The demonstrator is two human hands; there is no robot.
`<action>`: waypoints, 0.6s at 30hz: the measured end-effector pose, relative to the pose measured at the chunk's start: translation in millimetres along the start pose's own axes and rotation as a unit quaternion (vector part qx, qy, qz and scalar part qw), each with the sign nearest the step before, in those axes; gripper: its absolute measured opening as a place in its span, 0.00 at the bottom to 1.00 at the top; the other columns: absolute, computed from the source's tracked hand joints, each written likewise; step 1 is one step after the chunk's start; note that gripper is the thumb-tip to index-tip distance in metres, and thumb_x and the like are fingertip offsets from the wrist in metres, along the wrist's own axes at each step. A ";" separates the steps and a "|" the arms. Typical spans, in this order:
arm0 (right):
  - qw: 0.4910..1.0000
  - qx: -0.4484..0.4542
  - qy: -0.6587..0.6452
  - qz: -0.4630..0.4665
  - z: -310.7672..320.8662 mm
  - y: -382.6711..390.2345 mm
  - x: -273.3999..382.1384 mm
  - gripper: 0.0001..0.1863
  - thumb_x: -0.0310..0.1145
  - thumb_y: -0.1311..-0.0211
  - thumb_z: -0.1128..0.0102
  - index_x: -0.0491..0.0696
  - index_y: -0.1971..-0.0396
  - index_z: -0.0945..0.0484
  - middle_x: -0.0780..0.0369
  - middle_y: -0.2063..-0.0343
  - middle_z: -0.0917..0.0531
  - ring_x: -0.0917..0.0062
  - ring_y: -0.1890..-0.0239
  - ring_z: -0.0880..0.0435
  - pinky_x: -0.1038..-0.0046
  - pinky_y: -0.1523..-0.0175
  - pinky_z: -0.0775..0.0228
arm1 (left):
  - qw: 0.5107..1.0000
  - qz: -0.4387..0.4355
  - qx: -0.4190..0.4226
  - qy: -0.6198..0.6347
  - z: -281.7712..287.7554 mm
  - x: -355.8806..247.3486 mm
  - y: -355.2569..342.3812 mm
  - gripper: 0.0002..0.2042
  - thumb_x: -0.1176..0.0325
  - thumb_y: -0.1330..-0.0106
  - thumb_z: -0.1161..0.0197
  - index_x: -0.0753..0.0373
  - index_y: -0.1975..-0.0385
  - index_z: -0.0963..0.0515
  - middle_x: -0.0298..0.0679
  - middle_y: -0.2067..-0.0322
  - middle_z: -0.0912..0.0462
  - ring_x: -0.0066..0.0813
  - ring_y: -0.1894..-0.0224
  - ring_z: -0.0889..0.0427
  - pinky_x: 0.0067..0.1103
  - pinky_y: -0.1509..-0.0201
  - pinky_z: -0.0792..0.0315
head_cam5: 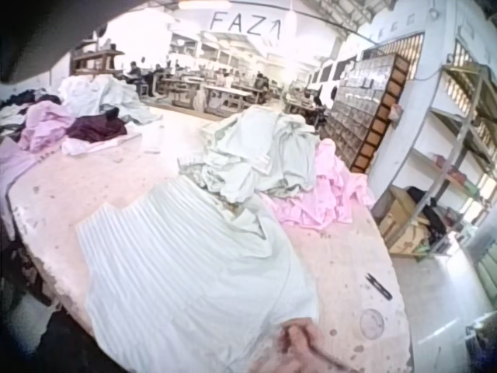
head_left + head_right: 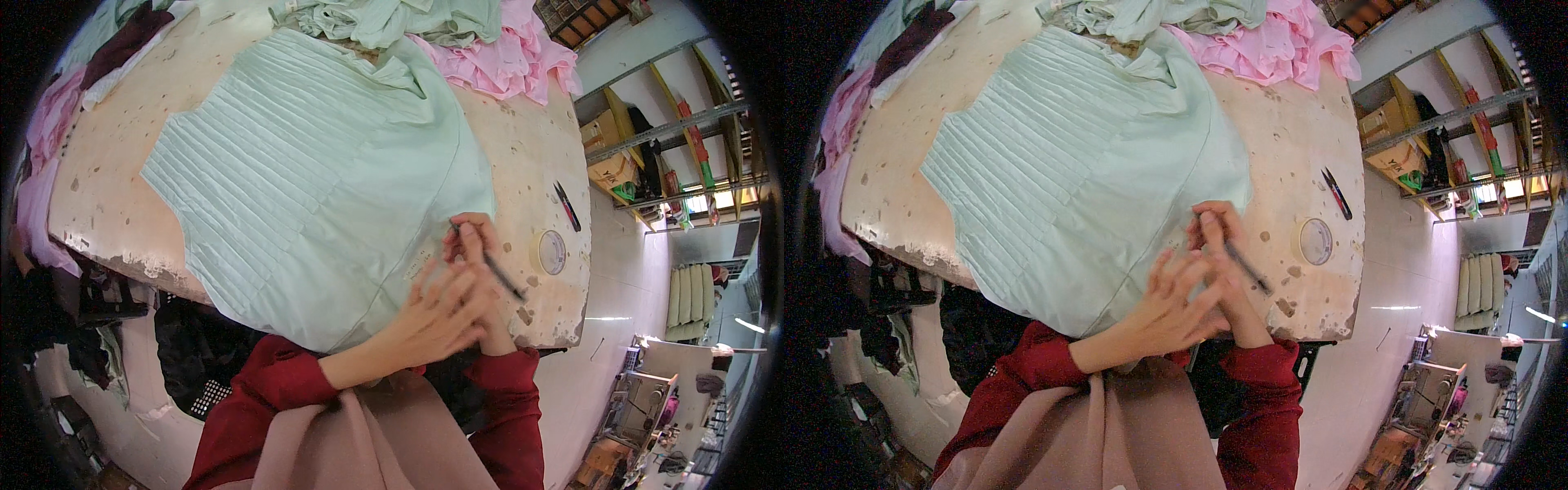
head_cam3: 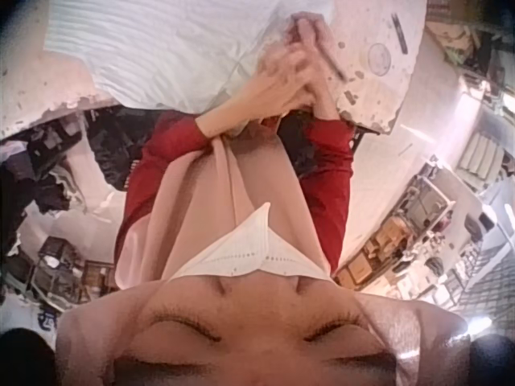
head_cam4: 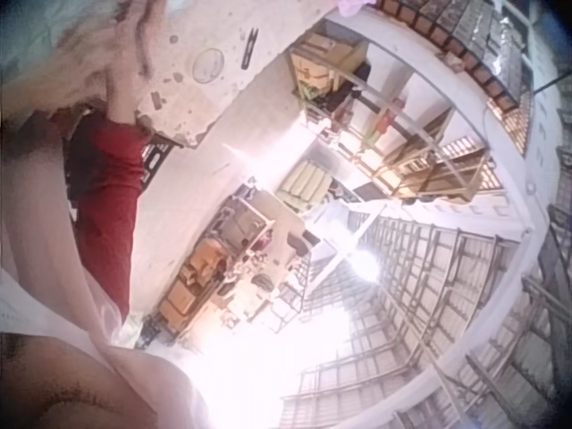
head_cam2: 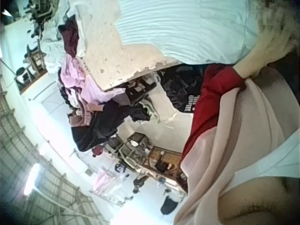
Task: The person measures a light green pleated garment on a worktable using a measuring tape and marks it with a pen. They then fold the garment and smooth it out, preparing it for the next step.
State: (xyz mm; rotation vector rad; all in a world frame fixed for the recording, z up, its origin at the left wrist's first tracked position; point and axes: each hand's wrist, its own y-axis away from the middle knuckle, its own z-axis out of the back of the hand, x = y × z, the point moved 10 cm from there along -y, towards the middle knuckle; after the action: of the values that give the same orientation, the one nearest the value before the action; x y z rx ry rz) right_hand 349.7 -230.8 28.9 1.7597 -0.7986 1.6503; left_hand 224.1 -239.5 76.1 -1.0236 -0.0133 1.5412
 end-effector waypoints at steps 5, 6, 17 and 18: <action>0.991 0.069 -0.010 -0.118 0.8 -16.0 -12.2 0.10 0.35 0.34 0.39 0.46 0.73 0.26 0.70 0.83 0.27 0.90 0.86 0.36 0.84 0.82 0.48 | 0.964 0.092 0.166 -0.186 -4.8 45.8 27.9 0.31 0.48 0.35 0.43 0.53 0.34 0.37 0.47 0.31 0.45 0.49 0.32 0.44 0.50 0.30 0.54; 0.984 0.046 0.040 -0.168 6.7 -13.3 -23.6 0.12 0.35 0.35 0.38 0.46 0.74 0.27 0.69 0.83 0.27 0.90 0.87 0.37 0.84 0.83 0.48 | 0.969 0.084 0.157 -0.173 -3.2 46.6 29.4 0.31 0.47 0.34 0.44 0.52 0.33 0.38 0.47 0.31 0.45 0.49 0.32 0.43 0.50 0.30 0.54; 0.975 0.027 0.220 -0.025 2.6 -8.4 -23.7 0.19 0.33 0.41 0.34 0.43 0.85 0.31 0.67 0.89 0.28 0.88 0.86 0.33 0.78 0.81 0.41 | 0.966 0.097 0.168 -0.172 -6.7 51.9 31.5 0.30 0.47 0.34 0.47 0.52 0.34 0.36 0.47 0.31 0.43 0.48 0.32 0.42 0.49 0.31 0.51; 0.966 0.021 0.255 -0.023 4.6 -8.2 -25.8 0.18 0.32 0.41 0.34 0.42 0.84 0.31 0.66 0.89 0.28 0.88 0.86 0.33 0.77 0.80 0.40 | 0.966 0.097 0.169 -0.169 -6.8 52.3 31.4 0.30 0.47 0.34 0.47 0.52 0.34 0.36 0.47 0.31 0.43 0.48 0.32 0.42 0.49 0.31 0.51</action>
State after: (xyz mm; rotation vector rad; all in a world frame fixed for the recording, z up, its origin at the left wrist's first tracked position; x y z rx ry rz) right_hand 357.6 -228.2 2.7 1.2731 -0.4797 1.9766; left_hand 209.1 -209.6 24.6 -0.4961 0.1123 1.8078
